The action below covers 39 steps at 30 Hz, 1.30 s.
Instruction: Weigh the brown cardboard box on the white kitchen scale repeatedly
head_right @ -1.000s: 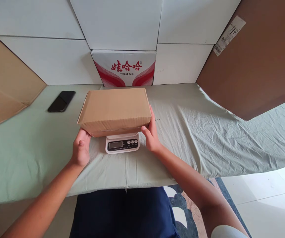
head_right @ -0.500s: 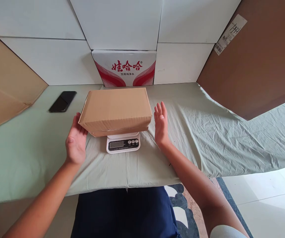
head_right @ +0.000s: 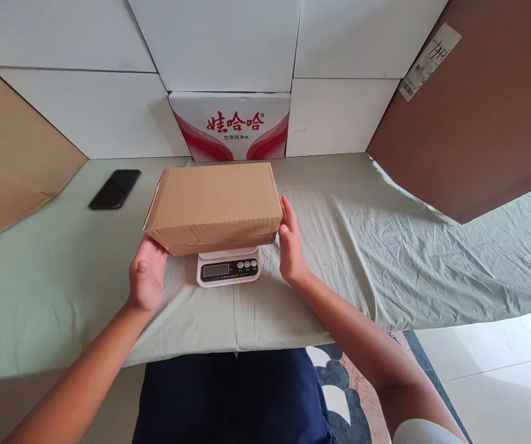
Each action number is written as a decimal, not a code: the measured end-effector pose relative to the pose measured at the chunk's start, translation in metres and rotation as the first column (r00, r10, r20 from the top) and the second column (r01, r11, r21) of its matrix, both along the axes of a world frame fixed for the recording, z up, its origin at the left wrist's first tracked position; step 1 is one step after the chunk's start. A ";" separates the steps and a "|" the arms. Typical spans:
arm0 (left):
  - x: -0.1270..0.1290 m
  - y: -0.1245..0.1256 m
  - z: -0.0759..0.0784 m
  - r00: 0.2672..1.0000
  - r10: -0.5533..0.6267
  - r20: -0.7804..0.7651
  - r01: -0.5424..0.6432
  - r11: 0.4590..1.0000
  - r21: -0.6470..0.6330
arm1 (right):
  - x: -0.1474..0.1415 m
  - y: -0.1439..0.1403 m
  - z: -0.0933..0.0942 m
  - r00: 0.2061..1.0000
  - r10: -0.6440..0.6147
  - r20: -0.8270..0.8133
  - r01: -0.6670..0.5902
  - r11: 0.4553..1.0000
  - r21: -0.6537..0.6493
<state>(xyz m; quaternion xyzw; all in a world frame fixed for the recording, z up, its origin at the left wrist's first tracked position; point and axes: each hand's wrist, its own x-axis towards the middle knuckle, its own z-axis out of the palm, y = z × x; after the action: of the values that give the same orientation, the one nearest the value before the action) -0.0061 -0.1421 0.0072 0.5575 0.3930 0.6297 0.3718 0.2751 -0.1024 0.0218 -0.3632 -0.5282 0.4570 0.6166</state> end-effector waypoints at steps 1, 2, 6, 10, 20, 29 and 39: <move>0.000 0.001 -0.001 1.000 -0.005 0.003 0.005 1.000 0.003 | -0.001 -0.001 0.001 1.000 0.000 0.008 0.000 1.000 -0.006; 0.000 0.001 -0.001 1.000 -0.009 0.004 0.009 1.000 0.007 | -0.001 -0.001 0.001 1.000 0.002 0.014 -0.002 1.000 -0.009; 0.000 0.002 -0.005 1.000 -0.019 -0.013 0.019 1.000 0.015 | -0.006 -0.005 0.002 0.999 0.009 0.033 -0.009 1.000 0.017; 0.002 0.002 -0.005 1.000 -0.024 0.000 0.024 1.000 0.012 | -0.010 -0.004 0.000 0.997 -0.014 0.080 0.011 0.999 0.041; 0.005 0.125 0.026 0.971 0.095 0.221 -0.077 0.993 -0.089 | -0.038 0.092 0.033 0.989 -0.122 0.078 0.098 0.961 0.258; 0.015 0.158 -0.009 0.978 0.101 0.183 -0.072 0.984 -0.162 | -0.038 0.164 -0.019 0.989 -0.137 -0.048 0.140 0.989 0.057; 0.007 0.166 -0.013 0.986 0.080 0.147 -0.049 0.978 -0.201 | -0.036 0.160 -0.016 0.984 -0.177 -0.014 0.177 0.984 -0.001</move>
<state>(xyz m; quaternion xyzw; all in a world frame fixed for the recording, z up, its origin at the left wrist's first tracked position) 0.0007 0.0241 -0.0059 0.4547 0.4411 0.6408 0.4336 0.2392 0.0575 0.0060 -0.4052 -0.4895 0.4031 0.6586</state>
